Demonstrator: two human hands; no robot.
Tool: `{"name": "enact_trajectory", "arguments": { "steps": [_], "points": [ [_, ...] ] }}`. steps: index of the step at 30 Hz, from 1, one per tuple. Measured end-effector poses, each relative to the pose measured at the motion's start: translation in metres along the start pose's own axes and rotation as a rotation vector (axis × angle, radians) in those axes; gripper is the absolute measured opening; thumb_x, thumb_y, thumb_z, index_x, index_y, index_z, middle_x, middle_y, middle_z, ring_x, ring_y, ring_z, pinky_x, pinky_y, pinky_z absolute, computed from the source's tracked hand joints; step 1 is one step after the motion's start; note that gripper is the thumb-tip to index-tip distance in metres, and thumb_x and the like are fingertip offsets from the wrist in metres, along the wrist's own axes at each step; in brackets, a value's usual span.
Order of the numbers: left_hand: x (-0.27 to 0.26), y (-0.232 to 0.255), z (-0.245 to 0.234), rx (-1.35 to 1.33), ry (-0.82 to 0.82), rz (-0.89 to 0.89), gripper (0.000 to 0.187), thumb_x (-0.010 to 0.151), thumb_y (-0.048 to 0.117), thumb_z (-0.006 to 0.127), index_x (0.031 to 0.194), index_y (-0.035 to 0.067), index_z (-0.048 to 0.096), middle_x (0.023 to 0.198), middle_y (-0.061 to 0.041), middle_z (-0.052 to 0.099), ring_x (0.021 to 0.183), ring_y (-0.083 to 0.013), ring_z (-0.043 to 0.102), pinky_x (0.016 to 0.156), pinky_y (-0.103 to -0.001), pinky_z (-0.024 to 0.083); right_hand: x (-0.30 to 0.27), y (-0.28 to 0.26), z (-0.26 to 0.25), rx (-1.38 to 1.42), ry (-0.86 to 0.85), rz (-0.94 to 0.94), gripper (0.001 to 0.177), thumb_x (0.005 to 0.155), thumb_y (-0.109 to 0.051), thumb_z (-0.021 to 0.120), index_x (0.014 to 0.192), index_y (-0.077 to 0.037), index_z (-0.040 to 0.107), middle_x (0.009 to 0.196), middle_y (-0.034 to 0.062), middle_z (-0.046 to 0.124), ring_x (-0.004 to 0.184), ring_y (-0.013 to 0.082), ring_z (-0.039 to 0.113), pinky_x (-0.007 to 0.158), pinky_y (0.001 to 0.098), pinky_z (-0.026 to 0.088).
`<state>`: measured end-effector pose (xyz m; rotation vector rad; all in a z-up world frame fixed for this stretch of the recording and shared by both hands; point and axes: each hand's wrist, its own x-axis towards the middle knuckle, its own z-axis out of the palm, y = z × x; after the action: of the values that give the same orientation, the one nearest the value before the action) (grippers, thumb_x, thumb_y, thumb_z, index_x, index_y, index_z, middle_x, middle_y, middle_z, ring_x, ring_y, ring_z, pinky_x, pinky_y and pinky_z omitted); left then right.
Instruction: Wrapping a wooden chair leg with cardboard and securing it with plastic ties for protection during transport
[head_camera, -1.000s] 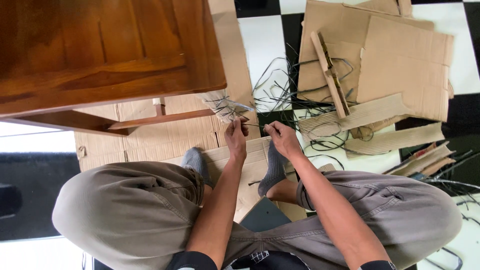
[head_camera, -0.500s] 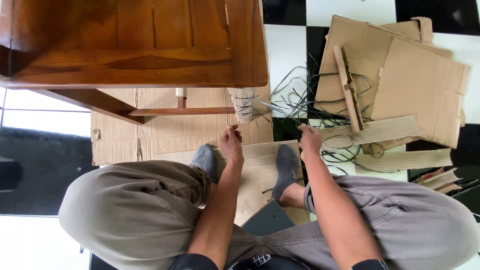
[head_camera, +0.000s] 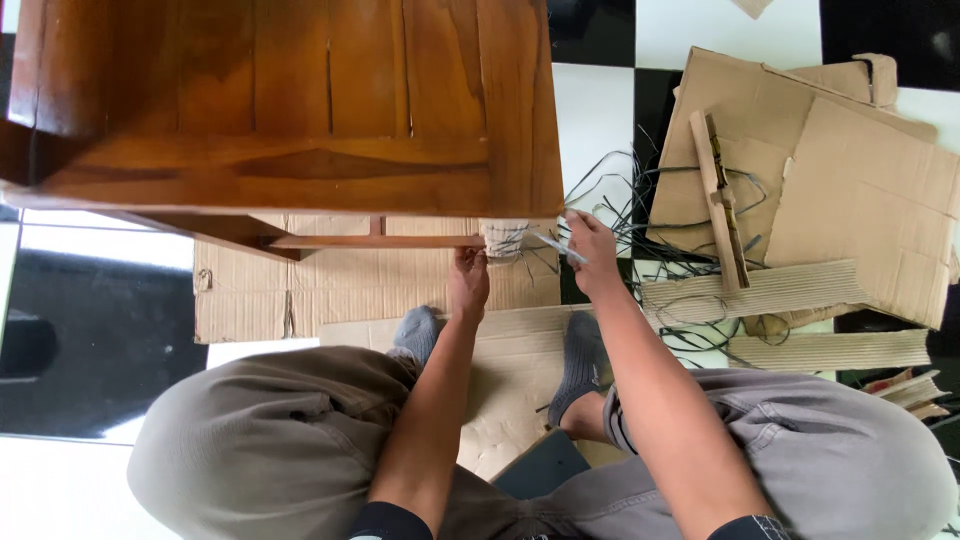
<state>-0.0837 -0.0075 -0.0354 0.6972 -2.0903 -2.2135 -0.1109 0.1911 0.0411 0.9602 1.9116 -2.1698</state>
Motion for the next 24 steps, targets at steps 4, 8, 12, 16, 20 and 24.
{"name": "enact_trajectory", "arguments": {
  "steps": [4, 8, 12, 16, 20, 24],
  "points": [
    [0.034, -0.046, -0.003, -0.077, -0.087, -0.006, 0.046, 0.092, 0.005, 0.061, 0.134, 0.024, 0.062, 0.105, 0.0, 0.067, 0.096, -0.0141, 0.067, 0.088, -0.032, 0.055, 0.031, 0.002, 0.016, -0.193, -0.025, -0.04, 0.023, 0.101, -0.035, 0.071, 0.113, -0.016, 0.077, 0.086, 0.0083, 0.068, 0.076, 0.0177, 0.056, 0.071, 0.0372, 0.047],
    [0.059, -0.097, -0.009, -0.08, -0.125, -0.077, 0.026, 0.09, 0.005, 0.056, 0.1, 0.027, 0.064, 0.082, 0.008, 0.054, 0.068, -0.0042, 0.047, 0.059, -0.02, 0.039, 0.051, 0.018, 0.011, -0.725, -0.349, -0.489, 0.018, 0.073, -0.015, 0.071, 0.087, -0.004, 0.072, 0.083, 0.0227, 0.068, 0.086, 0.0531, 0.063, 0.08, 0.0588, 0.048],
    [0.072, -0.119, -0.017, -0.011, -0.164, -0.101, 0.018, 0.089, 0.012, 0.059, 0.085, 0.027, 0.069, 0.067, 0.006, 0.053, 0.056, -0.0051, 0.042, 0.048, -0.024, 0.035, 0.068, 0.028, 0.018, -0.805, -0.406, -0.353, 0.031, 0.073, -0.026, 0.074, 0.097, -0.006, 0.076, 0.094, 0.0195, 0.075, 0.097, 0.0533, 0.066, 0.085, 0.0601, 0.047],
    [0.079, -0.1, -0.026, 0.291, -0.155, 0.125, 0.009, 0.092, 0.024, 0.071, 0.092, 0.018, 0.078, 0.082, -0.011, 0.073, 0.073, -0.0267, 0.07, 0.07, -0.044, 0.055, 0.071, 0.035, 0.02, -0.789, -0.384, -0.327, 0.031, 0.074, -0.029, 0.074, 0.094, -0.006, 0.075, 0.091, 0.0195, 0.074, 0.095, 0.0526, 0.066, 0.084, 0.0587, 0.048],
    [0.079, -0.117, -0.039, 0.481, -0.003, 0.241, 0.013, 0.085, 0.029, 0.076, 0.088, 0.017, 0.08, 0.078, -0.009, 0.074, 0.08, -0.0306, 0.074, 0.071, -0.043, 0.056, 0.068, 0.042, 0.017, -0.754, -0.315, -0.289, 0.033, 0.076, -0.037, 0.075, 0.088, -0.006, 0.073, 0.086, 0.0194, 0.073, 0.089, 0.051, 0.067, 0.08, 0.0553, 0.05],
    [0.057, -0.091, -0.041, 0.601, 0.037, 0.35, 0.029, 0.086, 0.035, 0.081, 0.087, 0.007, 0.074, 0.074, -0.015, 0.073, 0.076, -0.043, 0.072, 0.064, -0.054, 0.055, 0.062, 0.051, 0.012, -0.719, -0.246, -0.258, 0.038, 0.077, -0.044, 0.076, 0.083, -0.006, 0.07, 0.081, 0.0194, 0.071, 0.083, 0.0494, 0.067, 0.076, 0.052, 0.052]
  ]
}}
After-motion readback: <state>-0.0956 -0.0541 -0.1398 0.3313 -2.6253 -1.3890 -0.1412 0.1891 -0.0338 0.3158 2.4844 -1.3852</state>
